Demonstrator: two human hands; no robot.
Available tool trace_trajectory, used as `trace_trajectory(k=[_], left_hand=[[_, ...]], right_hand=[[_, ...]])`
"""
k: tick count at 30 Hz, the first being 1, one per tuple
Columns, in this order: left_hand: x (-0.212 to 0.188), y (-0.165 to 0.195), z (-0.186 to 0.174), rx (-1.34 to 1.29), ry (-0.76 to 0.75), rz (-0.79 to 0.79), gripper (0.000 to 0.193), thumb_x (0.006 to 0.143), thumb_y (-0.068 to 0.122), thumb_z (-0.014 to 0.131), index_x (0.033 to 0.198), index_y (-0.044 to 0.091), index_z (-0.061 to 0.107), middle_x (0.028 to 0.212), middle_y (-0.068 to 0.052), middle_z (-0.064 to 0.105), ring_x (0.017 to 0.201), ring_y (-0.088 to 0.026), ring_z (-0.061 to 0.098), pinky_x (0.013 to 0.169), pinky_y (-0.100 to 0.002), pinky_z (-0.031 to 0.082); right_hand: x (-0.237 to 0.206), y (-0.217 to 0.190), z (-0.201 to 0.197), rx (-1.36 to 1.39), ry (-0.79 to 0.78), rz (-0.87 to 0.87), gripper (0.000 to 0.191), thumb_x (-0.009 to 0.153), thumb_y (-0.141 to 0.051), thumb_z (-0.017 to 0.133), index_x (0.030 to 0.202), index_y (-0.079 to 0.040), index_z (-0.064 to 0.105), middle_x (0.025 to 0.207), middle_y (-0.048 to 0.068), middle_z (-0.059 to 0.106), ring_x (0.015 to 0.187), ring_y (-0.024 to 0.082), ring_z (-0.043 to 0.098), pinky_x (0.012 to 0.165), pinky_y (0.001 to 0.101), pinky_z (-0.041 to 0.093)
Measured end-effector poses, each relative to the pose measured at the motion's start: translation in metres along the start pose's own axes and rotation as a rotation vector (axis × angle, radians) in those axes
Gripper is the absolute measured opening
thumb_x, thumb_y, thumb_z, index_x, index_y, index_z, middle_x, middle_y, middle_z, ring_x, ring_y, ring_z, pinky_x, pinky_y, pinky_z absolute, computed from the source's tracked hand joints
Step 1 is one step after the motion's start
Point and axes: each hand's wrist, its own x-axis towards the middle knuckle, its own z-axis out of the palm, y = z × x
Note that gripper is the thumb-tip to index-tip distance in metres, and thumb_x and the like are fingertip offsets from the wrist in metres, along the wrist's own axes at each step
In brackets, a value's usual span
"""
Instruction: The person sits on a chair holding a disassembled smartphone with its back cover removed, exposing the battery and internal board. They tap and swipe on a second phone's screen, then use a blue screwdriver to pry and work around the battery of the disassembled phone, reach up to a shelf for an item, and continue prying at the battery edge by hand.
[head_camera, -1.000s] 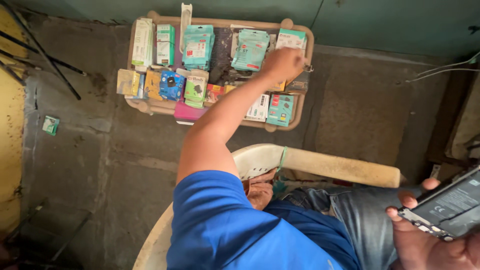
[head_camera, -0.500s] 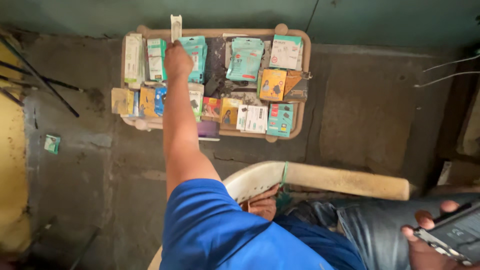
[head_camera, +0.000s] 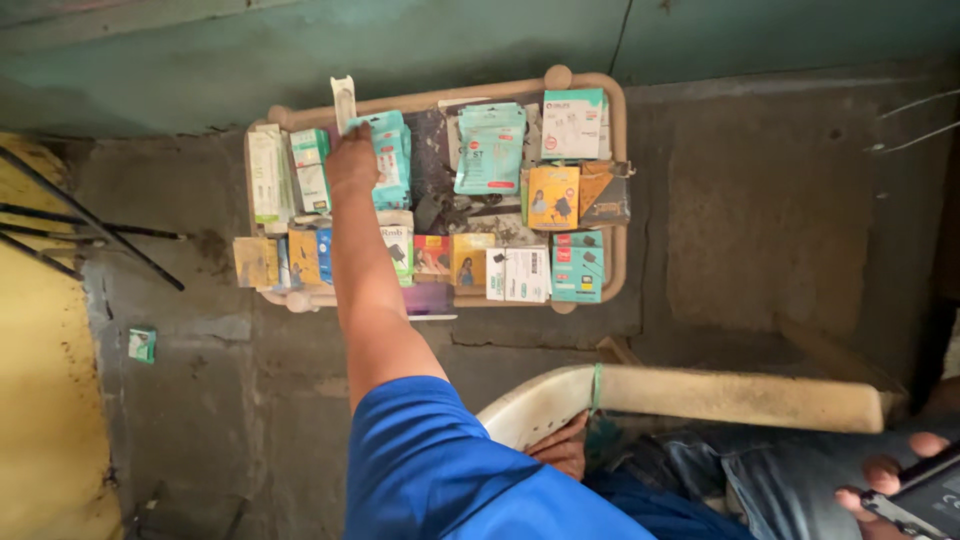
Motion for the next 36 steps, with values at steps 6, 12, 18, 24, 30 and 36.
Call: trace_trajectory(k=[6,12,18,24,30,36], left_hand=[[-0.001,0.003,-0.006,-0.046,-0.218,0.011,0.118,0.062,0.021,0.096,0.16,0.017,0.03,0.152,-0.009,0.044,0.139,-0.033,0.043,0.108,-0.046,0.042],[-0.005,0.002,-0.003,0.017,-0.331,-0.022,0.102,0.057,0.031,0.1,0.145,0.012,0.053,0.153,-0.012,0.044,0.144,-0.034,0.041,0.111,-0.049,0.043],[-0.007,-0.001,0.006,-0.026,-0.272,-0.007,0.09,0.056,0.037,0.101,0.131,0.006,0.061,0.134,-0.015,0.064,0.124,-0.032,0.061,0.102,-0.046,0.05],[-0.007,-0.002,-0.005,-0.129,-0.332,-0.031,0.082,0.058,0.033,0.097,0.132,0.014,0.068,0.131,-0.013,0.068,0.12,-0.03,0.064,0.104,-0.04,0.05],[-0.015,-0.01,-0.017,-0.266,-0.311,0.014,0.089,0.066,0.043,0.094,0.138,0.005,0.059,0.135,-0.019,0.063,0.125,-0.034,0.06,0.106,-0.041,0.047],[-0.012,-0.019,-0.011,-0.467,-0.144,0.094,0.076,0.084,0.042,0.083,0.134,-0.006,0.052,0.132,-0.028,0.058,0.126,-0.042,0.056,0.102,-0.044,0.045]], right_hand=[[-0.002,0.004,0.0,-0.045,0.003,-0.072,0.054,0.119,-0.027,0.036,0.165,0.0,0.035,0.175,0.013,0.028,0.143,0.052,0.036,0.12,0.0784,0.02],[0.004,0.005,0.004,-0.078,0.069,-0.049,0.056,0.117,-0.023,0.038,0.166,0.005,0.031,0.174,0.012,0.029,0.141,0.052,0.037,0.119,0.0793,0.022],[0.006,0.009,0.01,-0.064,0.025,-0.038,0.052,0.117,-0.021,0.039,0.165,0.0,0.037,0.174,0.013,0.03,0.141,0.052,0.038,0.12,0.078,0.024],[0.002,0.017,0.014,-0.078,0.14,-0.165,0.048,0.117,-0.02,0.043,0.159,0.004,0.039,0.173,0.017,0.034,0.139,0.053,0.042,0.114,0.0818,0.029],[0.007,0.016,0.018,-0.085,0.124,-0.177,0.047,0.12,-0.022,0.043,0.161,0.001,0.04,0.17,0.016,0.032,0.14,0.054,0.041,0.116,0.0821,0.029],[0.02,0.018,0.013,-0.052,0.072,-0.159,0.052,0.112,-0.018,0.043,0.161,-0.001,0.036,0.169,0.017,0.029,0.136,0.053,0.038,0.114,0.0786,0.026]])
